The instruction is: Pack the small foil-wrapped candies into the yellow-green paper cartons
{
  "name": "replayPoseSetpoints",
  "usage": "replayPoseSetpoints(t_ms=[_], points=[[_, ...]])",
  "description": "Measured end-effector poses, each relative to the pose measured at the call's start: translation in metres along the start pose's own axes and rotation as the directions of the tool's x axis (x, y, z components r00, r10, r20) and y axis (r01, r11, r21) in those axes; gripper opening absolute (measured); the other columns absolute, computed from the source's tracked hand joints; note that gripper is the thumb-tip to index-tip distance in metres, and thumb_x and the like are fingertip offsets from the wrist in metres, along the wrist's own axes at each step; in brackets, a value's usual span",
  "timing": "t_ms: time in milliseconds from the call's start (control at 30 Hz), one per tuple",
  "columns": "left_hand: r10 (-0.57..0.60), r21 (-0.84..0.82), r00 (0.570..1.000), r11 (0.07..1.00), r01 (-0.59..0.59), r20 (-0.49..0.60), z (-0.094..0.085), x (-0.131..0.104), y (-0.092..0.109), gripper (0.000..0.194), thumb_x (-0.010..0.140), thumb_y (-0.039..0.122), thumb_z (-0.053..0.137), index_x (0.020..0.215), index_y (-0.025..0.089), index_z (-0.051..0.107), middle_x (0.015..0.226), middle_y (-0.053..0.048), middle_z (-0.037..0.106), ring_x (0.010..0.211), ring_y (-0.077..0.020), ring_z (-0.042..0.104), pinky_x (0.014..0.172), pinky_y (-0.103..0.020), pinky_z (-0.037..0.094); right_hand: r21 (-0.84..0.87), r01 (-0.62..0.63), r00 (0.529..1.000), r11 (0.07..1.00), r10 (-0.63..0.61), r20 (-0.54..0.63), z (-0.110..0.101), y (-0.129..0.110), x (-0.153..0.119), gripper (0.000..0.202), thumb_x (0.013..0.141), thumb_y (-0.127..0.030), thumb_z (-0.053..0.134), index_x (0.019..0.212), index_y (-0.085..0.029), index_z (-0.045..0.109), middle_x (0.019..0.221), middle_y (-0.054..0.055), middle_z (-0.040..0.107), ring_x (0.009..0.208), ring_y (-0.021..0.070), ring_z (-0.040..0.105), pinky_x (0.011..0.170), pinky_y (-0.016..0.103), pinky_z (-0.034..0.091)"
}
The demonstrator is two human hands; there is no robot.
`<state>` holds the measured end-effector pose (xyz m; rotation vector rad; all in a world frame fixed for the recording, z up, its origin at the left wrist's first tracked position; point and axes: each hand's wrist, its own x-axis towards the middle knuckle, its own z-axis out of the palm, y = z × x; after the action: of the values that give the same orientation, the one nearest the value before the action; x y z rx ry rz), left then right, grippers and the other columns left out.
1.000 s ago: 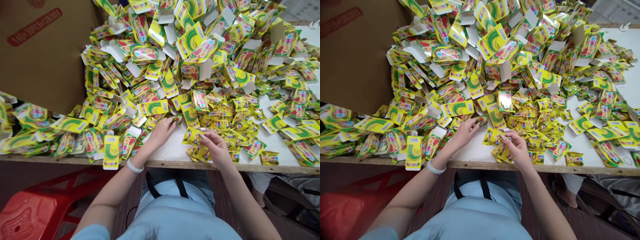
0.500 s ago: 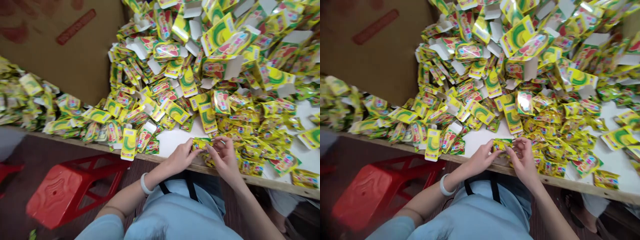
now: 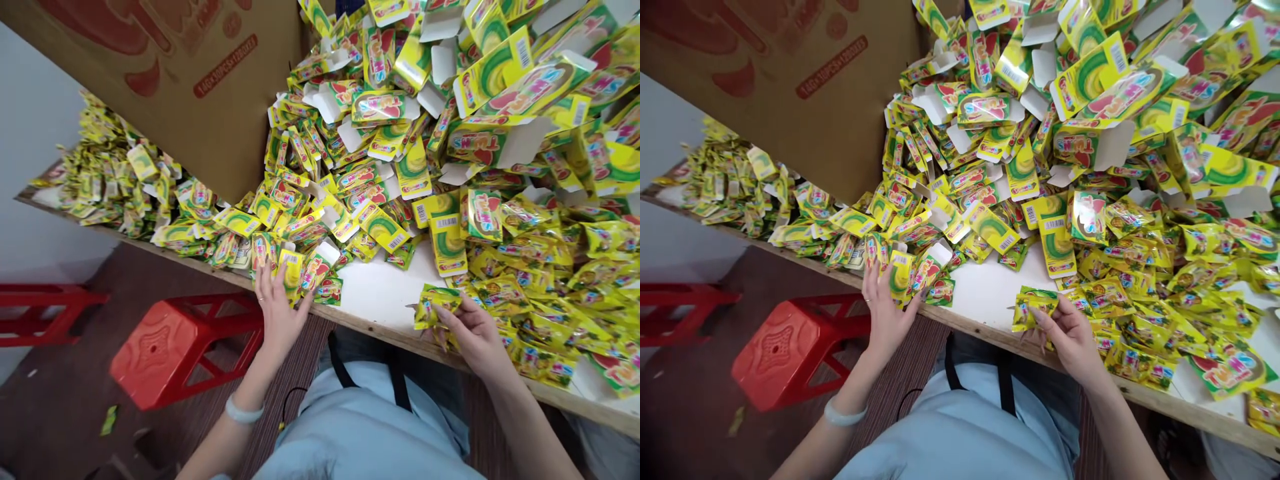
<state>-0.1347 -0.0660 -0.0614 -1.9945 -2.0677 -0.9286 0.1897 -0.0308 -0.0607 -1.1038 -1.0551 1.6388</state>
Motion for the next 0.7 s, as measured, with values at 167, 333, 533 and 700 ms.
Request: replayPoseSetpoints(t_ms=[167, 333, 533, 700], points=[[0.11, -0.098, 0.986, 0.99, -0.098, 0.124, 0.024, -0.009, 0.012, 0.065, 0.096, 0.026, 0.058, 0.154, 0.023, 0.027, 0.16, -0.019, 0.03, 0.154, -0.0362, 0.016, 0.121, -0.062, 0.026, 0.049, -0.09, 0.996, 0.995, 0.091, -0.008, -0.008, 0.011, -0.009, 0.028, 0.085, -0.042, 0.074, 0.086, -0.018, 0.059, 0.058, -0.001, 0.066, 0.037, 0.0084, 0.053, 0.033, 0.017, 0.043], [0.204, -0.323, 0.976, 0.931, -0.169, 0.077, 0.05, 0.01, 0.051, 0.078, 0.093, 0.026, 0.064, 0.156, 0.021, 0.019, 0.151, -0.021, 0.045, 0.143, -0.0309, 0.043, 0.116, -0.052, 0.039, 0.21, -0.094, 0.984, 0.973, 0.123, -0.131, -0.013, 0.016, -0.02, 0.034, 0.078, -0.044, 0.081, 0.083, -0.018, 0.059, 0.058, -0.004, 0.063, 0.034, 0.0072, 0.051, 0.028, 0.015, 0.038], [0.698, -0.565, 0.688, 0.655, -0.501, 0.198, 0.051, 0.055, 0.078, 0.083, 0.091, 0.012, 0.058, 0.157, 0.024, 0.009, 0.15, -0.02, 0.047, 0.139, -0.0288, 0.048, 0.109, -0.049, 0.048, 0.29, -0.091, 0.995, 0.953, 0.1, -0.015, -0.015, -0.005, -0.011, 0.036, 0.073, -0.044, 0.085, 0.082, -0.018, 0.061, 0.056, -0.005, 0.062, 0.038, 0.0107, 0.059, 0.032, 0.018, 0.047], [0.797, -0.591, 0.579, 0.554, -0.586, 0.173, 0.037, 0.078, 0.096, 0.08, 0.091, 0.01, 0.059, 0.156, 0.024, 0.014, 0.149, -0.02, 0.047, 0.141, -0.0287, 0.047, 0.107, -0.046, 0.051, 0.283, -0.115, 0.992, 0.952, 0.124, -0.016, -0.011, -0.012, 0.005, 0.038, 0.071, -0.041, 0.086, 0.088, -0.016, 0.064, 0.073, -0.001, 0.07, 0.044, 0.0102, 0.064, 0.039, 0.019, 0.054]])
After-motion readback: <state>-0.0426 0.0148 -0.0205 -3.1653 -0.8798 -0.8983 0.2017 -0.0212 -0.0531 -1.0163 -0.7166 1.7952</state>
